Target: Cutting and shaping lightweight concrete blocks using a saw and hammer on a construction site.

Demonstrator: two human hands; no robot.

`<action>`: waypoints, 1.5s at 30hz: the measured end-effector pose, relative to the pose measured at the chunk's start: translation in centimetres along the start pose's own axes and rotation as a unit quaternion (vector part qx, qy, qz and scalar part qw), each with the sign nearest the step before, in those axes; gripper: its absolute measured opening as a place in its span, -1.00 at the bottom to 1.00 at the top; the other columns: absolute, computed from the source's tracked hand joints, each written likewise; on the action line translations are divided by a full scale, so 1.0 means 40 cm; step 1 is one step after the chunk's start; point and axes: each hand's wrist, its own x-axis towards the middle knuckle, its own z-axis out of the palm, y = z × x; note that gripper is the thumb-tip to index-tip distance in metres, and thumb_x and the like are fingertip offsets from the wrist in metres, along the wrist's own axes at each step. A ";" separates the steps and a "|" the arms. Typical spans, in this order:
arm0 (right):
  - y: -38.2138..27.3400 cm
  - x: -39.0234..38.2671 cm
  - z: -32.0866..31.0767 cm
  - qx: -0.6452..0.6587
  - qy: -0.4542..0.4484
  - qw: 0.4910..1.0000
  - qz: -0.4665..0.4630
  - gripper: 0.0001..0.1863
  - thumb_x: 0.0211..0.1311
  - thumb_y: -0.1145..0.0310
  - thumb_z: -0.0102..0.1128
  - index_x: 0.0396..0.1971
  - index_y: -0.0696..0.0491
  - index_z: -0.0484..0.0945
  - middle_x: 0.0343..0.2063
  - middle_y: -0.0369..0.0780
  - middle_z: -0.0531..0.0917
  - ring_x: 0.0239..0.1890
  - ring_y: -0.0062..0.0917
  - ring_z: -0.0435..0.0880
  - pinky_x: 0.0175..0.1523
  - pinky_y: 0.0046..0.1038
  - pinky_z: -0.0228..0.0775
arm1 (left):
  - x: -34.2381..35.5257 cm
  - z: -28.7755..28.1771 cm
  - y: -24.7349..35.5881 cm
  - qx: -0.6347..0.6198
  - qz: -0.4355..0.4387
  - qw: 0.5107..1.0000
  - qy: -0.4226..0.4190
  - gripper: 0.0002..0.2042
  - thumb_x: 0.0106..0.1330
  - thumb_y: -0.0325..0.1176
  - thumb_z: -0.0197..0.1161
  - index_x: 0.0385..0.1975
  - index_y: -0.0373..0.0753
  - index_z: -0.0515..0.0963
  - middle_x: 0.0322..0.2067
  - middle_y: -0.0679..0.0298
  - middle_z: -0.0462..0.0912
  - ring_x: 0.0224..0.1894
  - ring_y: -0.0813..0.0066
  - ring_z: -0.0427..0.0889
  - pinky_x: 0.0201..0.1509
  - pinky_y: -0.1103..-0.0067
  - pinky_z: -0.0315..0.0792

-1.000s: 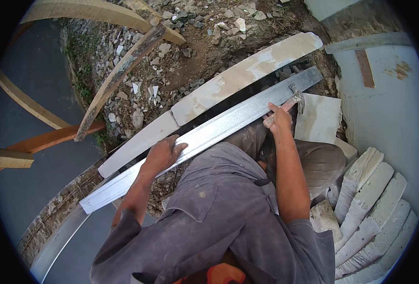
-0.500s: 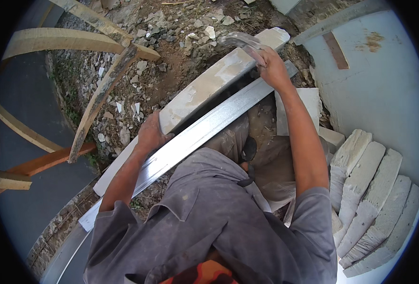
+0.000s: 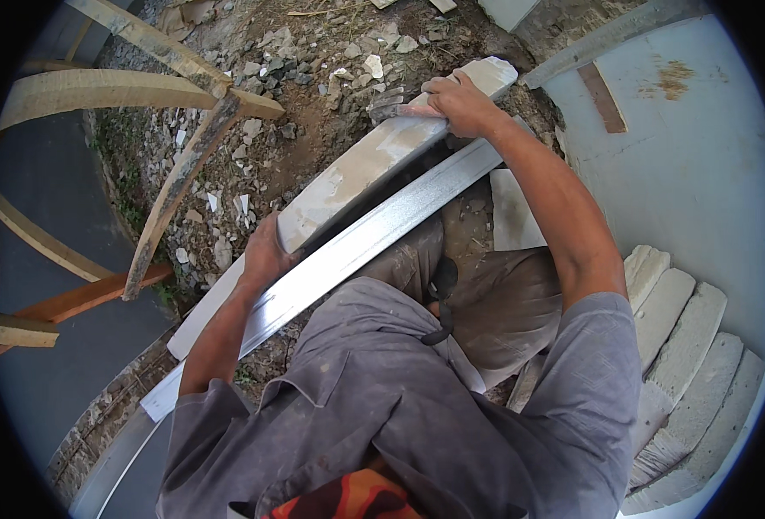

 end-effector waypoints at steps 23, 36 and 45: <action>-0.007 -0.023 0.014 0.051 0.043 0.998 0.014 -0.70 -0.23 0.61 0.28 -0.37 0.13 0.53 0.18 -0.13 0.40 0.26 -0.27 0.31 0.36 -0.13 0.05 | 0.005 0.000 -0.005 -0.030 0.018 0.999 0.011 -0.18 -0.16 -0.26 0.49 0.18 -0.30 0.26 0.00 -0.03 0.45 0.06 0.02 0.45 0.17 0.27 0.30; -0.392 -0.183 -0.102 0.333 0.231 0.906 0.122 -0.76 0.26 0.31 0.13 -0.18 0.13 0.46 -0.61 -0.02 0.51 -0.57 -0.12 0.47 -0.43 -0.26 0.30 | 0.004 -0.034 -0.038 -0.027 0.051 0.997 -0.058 -0.09 -0.21 -0.23 0.55 0.22 -0.28 0.20 0.10 -0.02 0.42 0.09 0.01 0.47 0.18 0.30 0.36; -0.436 -0.207 0.015 0.249 0.035 0.959 0.132 -0.78 0.26 0.32 0.10 -0.31 0.14 0.32 -0.50 0.02 0.58 -0.40 0.01 0.59 -0.34 -0.07 0.40 | 0.004 -0.012 -0.040 -0.039 0.039 0.997 -0.052 -0.11 -0.21 -0.29 0.53 0.22 -0.29 0.22 0.07 -0.01 0.44 0.09 0.02 0.46 0.20 0.31 0.32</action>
